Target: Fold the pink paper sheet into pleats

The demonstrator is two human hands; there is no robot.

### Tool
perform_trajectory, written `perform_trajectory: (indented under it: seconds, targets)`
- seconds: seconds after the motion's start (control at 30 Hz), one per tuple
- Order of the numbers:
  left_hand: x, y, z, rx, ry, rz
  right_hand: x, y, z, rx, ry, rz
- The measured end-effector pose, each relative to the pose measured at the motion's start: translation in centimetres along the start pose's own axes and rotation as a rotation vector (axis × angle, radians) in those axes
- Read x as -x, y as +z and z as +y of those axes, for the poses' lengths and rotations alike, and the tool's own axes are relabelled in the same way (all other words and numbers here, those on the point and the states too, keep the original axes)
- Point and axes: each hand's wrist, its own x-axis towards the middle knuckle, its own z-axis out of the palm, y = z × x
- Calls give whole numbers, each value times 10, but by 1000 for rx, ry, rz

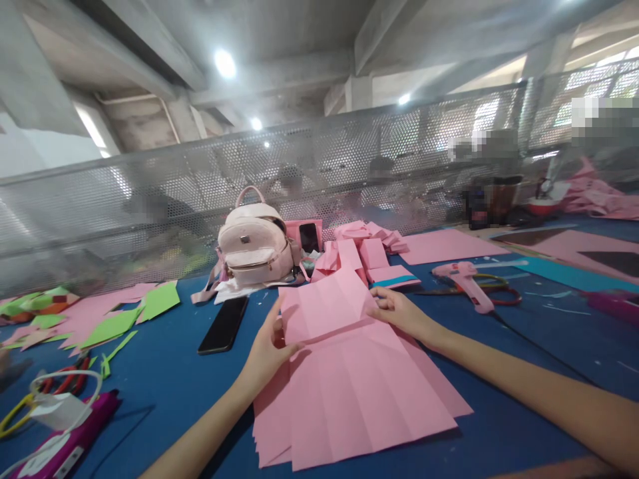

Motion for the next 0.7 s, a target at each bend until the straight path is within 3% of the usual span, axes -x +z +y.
perform_trajectory:
  seconds: [0.2,0.4,0.7]
  targets:
    - [-3,-5,-5,-118,-6,6,4,4,-3,-42,10,-36]
    - [-2,-4,-13,-42,-37,37,2,2,-4,-33,7,-93]
    - [-6,-9,-19,-170,-17,5,-3,-2,5,65,-2,-68]
